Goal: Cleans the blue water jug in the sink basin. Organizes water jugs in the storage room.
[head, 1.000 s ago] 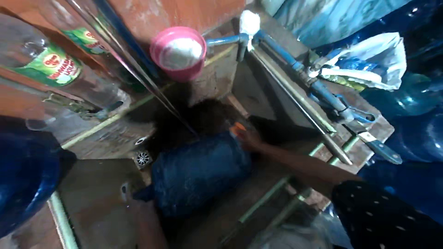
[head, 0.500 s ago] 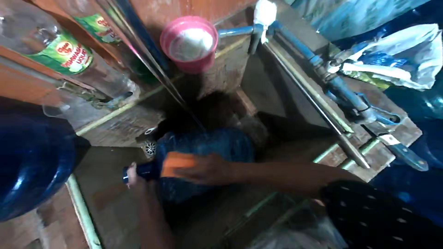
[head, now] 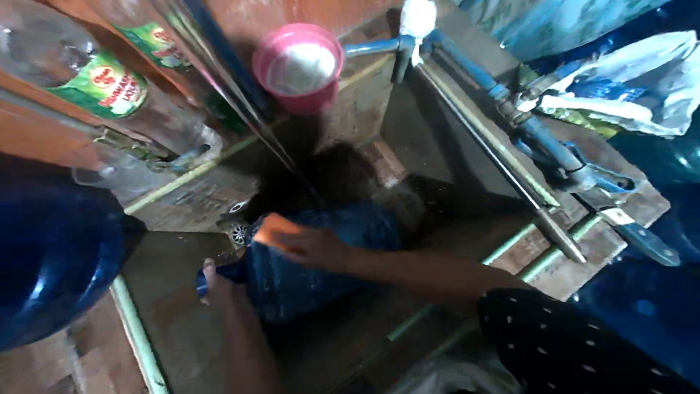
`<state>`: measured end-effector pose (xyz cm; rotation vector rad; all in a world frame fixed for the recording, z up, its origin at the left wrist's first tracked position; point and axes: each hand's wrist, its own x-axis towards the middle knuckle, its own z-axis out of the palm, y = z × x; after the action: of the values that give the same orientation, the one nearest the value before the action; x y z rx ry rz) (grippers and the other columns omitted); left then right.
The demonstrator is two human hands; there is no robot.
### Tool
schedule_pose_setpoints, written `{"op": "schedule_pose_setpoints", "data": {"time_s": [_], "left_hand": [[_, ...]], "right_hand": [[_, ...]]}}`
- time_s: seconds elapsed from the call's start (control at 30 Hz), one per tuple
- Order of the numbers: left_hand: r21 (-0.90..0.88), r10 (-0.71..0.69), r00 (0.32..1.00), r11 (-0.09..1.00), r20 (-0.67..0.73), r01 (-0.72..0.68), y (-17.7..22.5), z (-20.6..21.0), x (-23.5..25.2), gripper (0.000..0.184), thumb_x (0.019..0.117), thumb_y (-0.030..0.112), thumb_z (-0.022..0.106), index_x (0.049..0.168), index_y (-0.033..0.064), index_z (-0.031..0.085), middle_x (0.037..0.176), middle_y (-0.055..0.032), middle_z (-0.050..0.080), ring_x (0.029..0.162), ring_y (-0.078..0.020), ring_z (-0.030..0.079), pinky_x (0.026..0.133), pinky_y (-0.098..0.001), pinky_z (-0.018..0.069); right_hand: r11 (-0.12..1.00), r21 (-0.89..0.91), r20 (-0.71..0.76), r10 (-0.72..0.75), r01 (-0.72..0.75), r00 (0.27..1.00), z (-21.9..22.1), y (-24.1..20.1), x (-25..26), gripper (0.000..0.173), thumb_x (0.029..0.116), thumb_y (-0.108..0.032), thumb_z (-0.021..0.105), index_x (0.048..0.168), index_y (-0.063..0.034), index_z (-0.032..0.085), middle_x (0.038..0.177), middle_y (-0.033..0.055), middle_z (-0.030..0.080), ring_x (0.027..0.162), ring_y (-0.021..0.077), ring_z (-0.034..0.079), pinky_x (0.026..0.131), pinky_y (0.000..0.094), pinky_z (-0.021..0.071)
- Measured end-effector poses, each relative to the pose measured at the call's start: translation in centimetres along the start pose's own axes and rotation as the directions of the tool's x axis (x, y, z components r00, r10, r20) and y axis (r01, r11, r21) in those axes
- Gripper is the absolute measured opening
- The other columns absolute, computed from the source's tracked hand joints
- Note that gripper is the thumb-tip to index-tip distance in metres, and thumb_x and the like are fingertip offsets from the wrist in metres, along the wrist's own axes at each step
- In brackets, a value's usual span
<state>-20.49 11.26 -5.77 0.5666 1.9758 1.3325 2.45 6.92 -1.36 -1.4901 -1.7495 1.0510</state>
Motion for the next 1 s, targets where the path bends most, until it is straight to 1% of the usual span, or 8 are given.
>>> {"op": "schedule_pose_setpoints", "data": {"time_s": [0.17,0.27,0.37,0.57,0.77,0.87,0.93,1.0], "left_hand": [[-0.094,-0.084,0.993,0.991,0.083,0.092,-2.2,-2.5,1.3,0.039,0.1101,0.028,0.041,0.138,0.0015,0.047,0.116,-0.0104,0.058,0.096,-0.0128,0.058,0.085,-0.0330,0.0526],[-0.209,0.024,0.963,0.977,0.270,0.034,-0.6,0.2,0.2,0.025,0.1092,0.025,0.039,0.121,0.0067,0.051,0.091,0.0011,0.058,0.077,-0.0048,0.060,0.070,-0.0262,0.0549],[-0.350,0.083,0.824,0.925,0.561,0.145,-1.4,1.3,-0.2,0.031,0.1092,0.024,0.025,0.113,0.0101,0.053,0.094,0.0005,0.071,0.088,-0.0101,0.070,0.078,-0.0310,0.0615],[-0.091,-0.220,0.953,0.966,0.210,0.243,-3.2,-0.1,-0.6,0.042,0.1098,0.036,0.039,0.140,0.0071,0.045,0.113,-0.0077,0.056,0.094,-0.0138,0.057,0.082,-0.0372,0.0520],[-0.264,-0.005,0.848,0.949,0.530,0.171,-2.2,2.0,-0.2,0.021,0.1086,0.022,0.032,0.109,0.0127,0.051,0.085,0.0038,0.065,0.078,-0.0067,0.067,0.072,-0.0282,0.0598],[-0.182,-0.151,0.927,0.958,0.344,0.223,-3.6,-0.5,0.7,0.029,0.1105,0.033,0.036,0.119,0.0109,0.053,0.095,-0.0009,0.065,0.084,-0.0091,0.066,0.074,-0.0322,0.0589],[-0.113,-0.233,0.951,0.959,0.203,0.260,-3.0,-0.9,-0.8,0.043,0.1098,0.032,0.040,0.143,0.0059,0.044,0.125,-0.0112,0.056,0.105,-0.0173,0.057,0.089,-0.0407,0.0509],[-0.099,-0.212,0.955,0.967,0.206,0.236,-1.8,0.7,-1.6,0.037,0.1080,0.029,0.045,0.137,0.0055,0.049,0.114,-0.0095,0.058,0.095,-0.0154,0.058,0.081,-0.0383,0.0530]], "right_hand": [[0.787,-0.211,0.056,0.602,-0.580,0.796,-7.7,14.7,-5.5,0.047,0.1085,-0.031,0.048,0.149,-0.0081,0.051,0.139,0.0275,0.059,0.127,0.0442,0.059,0.108,0.0614,0.0448],[0.925,-0.137,0.013,0.359,-0.354,0.933,-5.4,7.3,-4.3,0.043,0.1048,-0.026,0.056,0.146,-0.0122,0.058,0.132,0.0238,0.066,0.118,0.0393,0.066,0.103,0.0551,0.0512],[0.994,-0.061,-0.146,-0.103,0.095,0.984,-2.7,0.2,-1.2,0.037,0.0984,-0.018,0.065,0.134,-0.0120,0.070,0.119,0.0219,0.072,0.100,0.0369,0.073,0.084,0.0529,0.0594],[0.795,-0.248,0.018,0.575,-0.553,0.818,-10.1,13.3,-4.6,0.045,0.1067,-0.028,0.055,0.149,-0.0111,0.054,0.135,0.0275,0.062,0.123,0.0455,0.061,0.105,0.0626,0.0459],[0.994,-0.089,0.002,-0.067,0.067,0.998,-3.1,0.6,-0.5,0.038,0.1016,-0.021,0.061,0.139,-0.0130,0.066,0.125,0.0211,0.070,0.109,0.0376,0.070,0.093,0.0556,0.0555],[0.958,-0.139,0.025,0.258,-0.252,0.966,-6.8,7.1,-3.3,0.040,0.1075,-0.023,0.052,0.145,-0.0130,0.059,0.132,0.0211,0.067,0.117,0.0396,0.067,0.100,0.0586,0.0517],[0.874,-0.236,0.080,0.454,-0.425,0.888,-9.5,12.1,-5.3,0.044,0.1072,-0.027,0.051,0.150,-0.0145,0.054,0.136,0.0237,0.063,0.124,0.0424,0.061,0.107,0.0614,0.0448],[0.900,-0.300,0.144,0.369,-0.315,0.918,-9.0,9.6,-5.9,0.047,0.1055,-0.026,0.054,0.151,-0.0139,0.053,0.136,0.0264,0.063,0.122,0.0442,0.062,0.105,0.0607,0.0473]]}}
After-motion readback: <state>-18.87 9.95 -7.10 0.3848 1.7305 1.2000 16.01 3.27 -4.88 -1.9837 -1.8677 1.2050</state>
